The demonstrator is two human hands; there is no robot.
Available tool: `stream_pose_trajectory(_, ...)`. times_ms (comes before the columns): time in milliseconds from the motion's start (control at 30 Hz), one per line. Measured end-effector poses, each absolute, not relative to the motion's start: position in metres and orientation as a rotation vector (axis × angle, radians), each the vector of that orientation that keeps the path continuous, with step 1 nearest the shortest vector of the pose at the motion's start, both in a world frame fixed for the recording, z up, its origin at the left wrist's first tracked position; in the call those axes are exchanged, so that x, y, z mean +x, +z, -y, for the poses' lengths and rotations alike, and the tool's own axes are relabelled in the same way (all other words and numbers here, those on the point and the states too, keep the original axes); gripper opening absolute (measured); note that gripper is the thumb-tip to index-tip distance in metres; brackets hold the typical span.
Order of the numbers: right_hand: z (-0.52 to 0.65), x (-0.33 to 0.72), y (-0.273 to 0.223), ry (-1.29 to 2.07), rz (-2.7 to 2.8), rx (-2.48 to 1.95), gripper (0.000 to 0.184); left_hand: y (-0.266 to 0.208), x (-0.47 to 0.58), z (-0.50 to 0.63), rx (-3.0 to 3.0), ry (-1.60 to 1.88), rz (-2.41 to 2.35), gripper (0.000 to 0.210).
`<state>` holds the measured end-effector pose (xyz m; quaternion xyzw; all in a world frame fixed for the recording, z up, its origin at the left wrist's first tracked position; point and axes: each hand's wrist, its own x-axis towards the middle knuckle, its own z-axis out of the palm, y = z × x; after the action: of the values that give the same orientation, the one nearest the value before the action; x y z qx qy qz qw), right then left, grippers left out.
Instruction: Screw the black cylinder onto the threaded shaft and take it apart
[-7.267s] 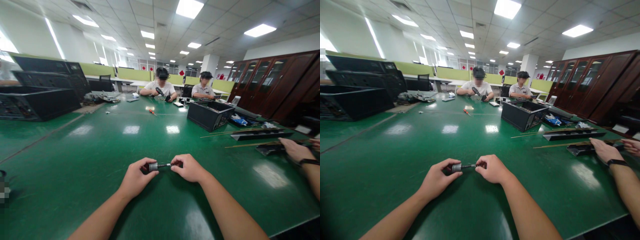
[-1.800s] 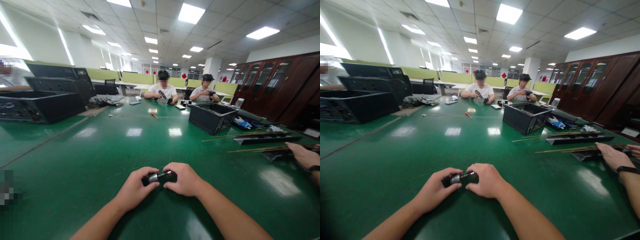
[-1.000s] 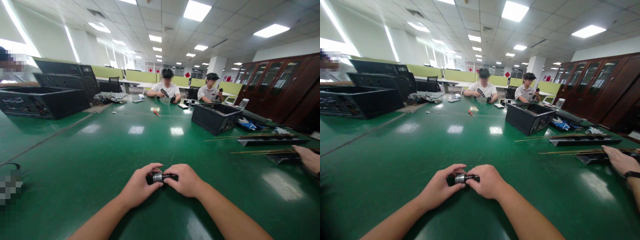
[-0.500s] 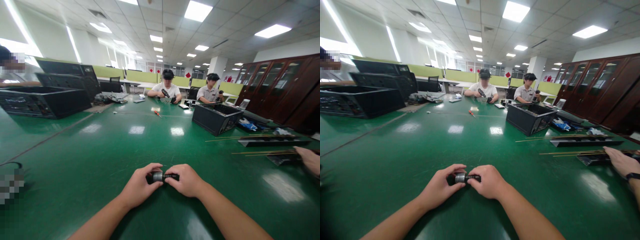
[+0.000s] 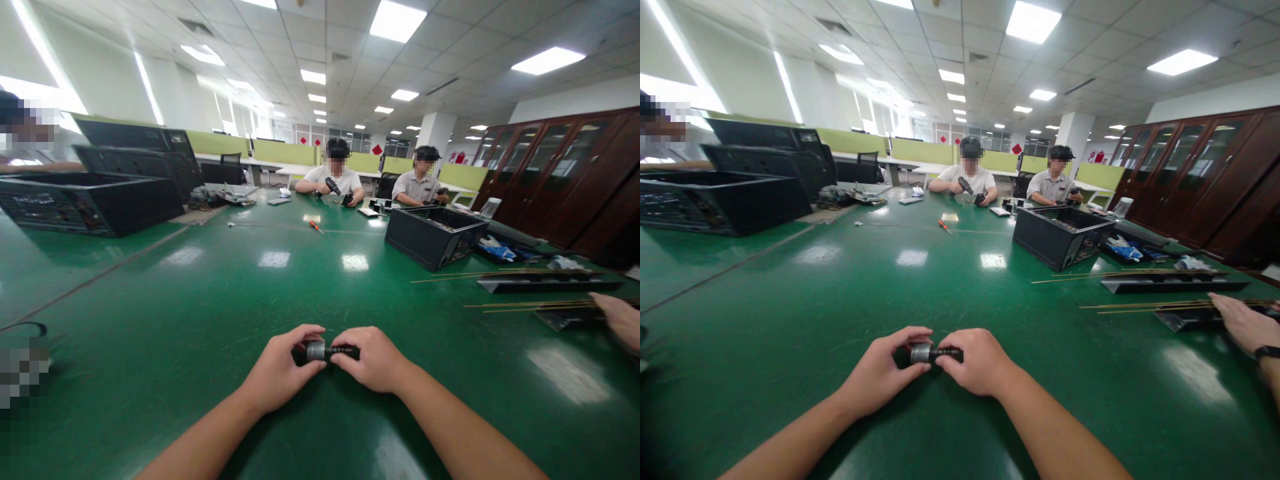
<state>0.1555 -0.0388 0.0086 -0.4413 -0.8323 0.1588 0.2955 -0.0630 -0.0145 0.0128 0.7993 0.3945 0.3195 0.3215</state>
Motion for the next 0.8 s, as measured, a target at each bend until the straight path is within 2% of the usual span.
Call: stream_pose_trajectory(800,0.0379,0.1575,0.0084,0.429,2.218,-1.193,0.017,0.0129,-0.064,0.0138,2.09,0.85,-1.057,0.042)
